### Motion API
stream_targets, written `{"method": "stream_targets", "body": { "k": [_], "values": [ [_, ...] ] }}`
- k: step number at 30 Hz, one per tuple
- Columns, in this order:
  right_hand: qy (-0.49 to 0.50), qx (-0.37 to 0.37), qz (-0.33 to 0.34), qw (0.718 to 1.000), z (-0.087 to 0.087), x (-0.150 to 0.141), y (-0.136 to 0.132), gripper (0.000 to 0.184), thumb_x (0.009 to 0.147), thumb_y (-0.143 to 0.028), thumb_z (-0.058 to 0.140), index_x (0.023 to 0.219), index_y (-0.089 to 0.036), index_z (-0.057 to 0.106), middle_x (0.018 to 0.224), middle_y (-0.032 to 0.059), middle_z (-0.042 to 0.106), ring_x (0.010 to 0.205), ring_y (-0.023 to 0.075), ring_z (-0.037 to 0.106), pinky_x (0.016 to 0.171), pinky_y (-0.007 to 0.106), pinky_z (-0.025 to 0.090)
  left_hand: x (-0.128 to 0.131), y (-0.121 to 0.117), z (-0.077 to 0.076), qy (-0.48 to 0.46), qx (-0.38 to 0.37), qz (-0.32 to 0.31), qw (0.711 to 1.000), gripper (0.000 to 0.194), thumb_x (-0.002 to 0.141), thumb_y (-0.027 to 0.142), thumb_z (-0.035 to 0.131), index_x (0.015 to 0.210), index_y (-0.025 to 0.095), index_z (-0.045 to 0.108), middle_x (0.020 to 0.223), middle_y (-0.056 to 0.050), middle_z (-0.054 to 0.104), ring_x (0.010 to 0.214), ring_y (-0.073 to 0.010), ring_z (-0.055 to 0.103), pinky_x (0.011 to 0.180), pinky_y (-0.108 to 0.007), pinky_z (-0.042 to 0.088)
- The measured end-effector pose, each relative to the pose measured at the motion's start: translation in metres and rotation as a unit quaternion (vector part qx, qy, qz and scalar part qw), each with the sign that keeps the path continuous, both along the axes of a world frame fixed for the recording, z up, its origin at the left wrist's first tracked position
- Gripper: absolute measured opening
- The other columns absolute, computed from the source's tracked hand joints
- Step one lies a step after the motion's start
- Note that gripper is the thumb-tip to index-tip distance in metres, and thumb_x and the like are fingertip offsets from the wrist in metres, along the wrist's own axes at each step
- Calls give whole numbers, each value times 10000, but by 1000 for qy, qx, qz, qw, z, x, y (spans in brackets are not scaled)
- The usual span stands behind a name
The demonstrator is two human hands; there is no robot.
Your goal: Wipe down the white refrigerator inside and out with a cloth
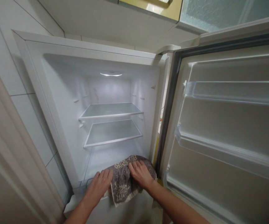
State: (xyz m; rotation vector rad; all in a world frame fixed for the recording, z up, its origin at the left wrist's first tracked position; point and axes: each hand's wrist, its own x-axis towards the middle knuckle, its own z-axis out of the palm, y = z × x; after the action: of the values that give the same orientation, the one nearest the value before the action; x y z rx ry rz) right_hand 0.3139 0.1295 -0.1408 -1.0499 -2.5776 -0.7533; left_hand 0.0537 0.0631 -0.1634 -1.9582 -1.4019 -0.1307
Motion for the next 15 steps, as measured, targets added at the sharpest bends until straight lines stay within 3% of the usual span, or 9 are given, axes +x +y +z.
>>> {"method": "stream_targets", "body": {
  "k": [3, 5, 9, 12, 15],
  "values": [
    [-5, -15, 0, 1000, 3, -1, 1, 52, 1026, -150, 545, 1039, -200, 551, 898, 60, 682, 855, 241, 672, 815, 400, 505, 2, -7, 13, -37, -64, 14, 997, 459, 898, -3, 510, 1249, 227, 699, 1081, -78, 726, 944, -231, 695, 842, -380, 549],
    [-10, -30, 7, 999, 5, -1, 3, 49, 1024, -152, 551, 1036, -199, 545, 910, 66, 689, 864, 239, 673, 798, 391, 499, 3, -14, 25, -74, -125, 25, 989, 611, 825, -39, 499, 1350, 231, 657, 1252, -105, 729, 1116, -259, 693, 960, -430, 543],
    [-12, -47, 22, 999, 6, -1, 5, 32, 1031, -172, 557, 1052, -194, 547, 945, 68, 701, 885, 239, 671, 778, 384, 494, 23, -22, 50, -163, -181, -4, 970, 890, 687, 27, 522, 1562, 185, 480, 1670, -145, 471, 1525, -313, 438, 1243, -558, 340],
    [-3, -34, 44, 998, 3, -1, 5, 78, 1033, -184, 562, 1111, -180, 557, 952, 66, 702, 900, 242, 665, 787, 392, 496, 56, -13, 55, -185, -147, -39, 971, 777, 819, 145, 542, 1588, 163, 436, 1565, -170, 583, 1428, -298, 547, 1198, -515, 411],
    [2, -4, 53, 999, -1, 1, 4, 115, 1015, -190, 594, 1123, -163, 566, 951, 69, 699, 894, 241, 662, 790, 393, 503, 81, 3, 45, -133, -103, -48, 985, 550, 893, 142, 571, 1443, 156, 578, 1199, -151, 758, 1068, -271, 722, 929, -420, 561]
  ]
}}
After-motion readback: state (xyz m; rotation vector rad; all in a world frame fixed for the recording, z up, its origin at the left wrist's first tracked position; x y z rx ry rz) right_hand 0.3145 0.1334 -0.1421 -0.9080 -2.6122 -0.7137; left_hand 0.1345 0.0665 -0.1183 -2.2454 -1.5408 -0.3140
